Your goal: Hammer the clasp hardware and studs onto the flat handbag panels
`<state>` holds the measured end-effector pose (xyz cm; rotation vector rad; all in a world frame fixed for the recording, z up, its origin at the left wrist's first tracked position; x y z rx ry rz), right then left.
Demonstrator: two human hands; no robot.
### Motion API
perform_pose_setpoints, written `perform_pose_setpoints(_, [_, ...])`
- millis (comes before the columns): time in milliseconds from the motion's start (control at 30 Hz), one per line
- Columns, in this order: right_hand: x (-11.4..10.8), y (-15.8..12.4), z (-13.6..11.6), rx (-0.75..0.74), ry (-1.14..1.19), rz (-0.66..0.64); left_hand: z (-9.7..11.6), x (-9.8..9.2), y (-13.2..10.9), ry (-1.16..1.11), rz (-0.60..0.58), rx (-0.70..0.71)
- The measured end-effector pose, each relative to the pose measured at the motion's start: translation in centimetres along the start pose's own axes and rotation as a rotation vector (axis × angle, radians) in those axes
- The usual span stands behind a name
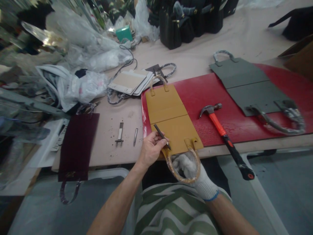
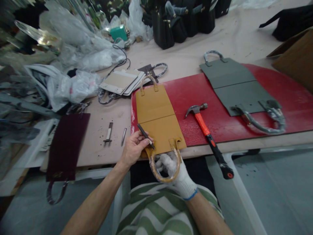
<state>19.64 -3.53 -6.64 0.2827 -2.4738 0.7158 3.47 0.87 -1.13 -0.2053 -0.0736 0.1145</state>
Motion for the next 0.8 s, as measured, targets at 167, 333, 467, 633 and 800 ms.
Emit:
perform_pose_setpoints(167, [1.6, 0.4, -0.1, 0.002, 0.181, 0.109, -0.2, 0.3, -0.3, -0.012, -0.019, -0.028])
perform_pose_setpoints(333, [1.8, 0.6, -0.2, 0.049, 0.127, 0.133, 0.5, 0.2, -0.2, -0.007, 0.012, 0.015])
perform_pose_setpoints(467, [1.7, 0.1, 0.2, 0.13, 0.064, 0.085, 1.0, 0.3, -0.1, -0.064, 0.048, 0.076])
perform_pose_setpoints(633, [1.9, -0.3, 0.3, 0.108, 0.065, 0.067, 0.5, 0.6, -0.2, -0.15, 0.031, 0.029])
perform_pose_setpoints(800, [2.0, -0.1, 0.7, 0.087, 0.087, 0.067, 0.6, 0.2, -0.5, -0.237, 0.024, 0.03])
Point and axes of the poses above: each hand's wrist, its own y-axis towards the middle knuckle, its own x-axis out of the palm, z = x × y, the point moved 5 cm from there along y, towards the middle knuckle, and after that the axes turned 4 degrees about y, right-handed, at the moved point
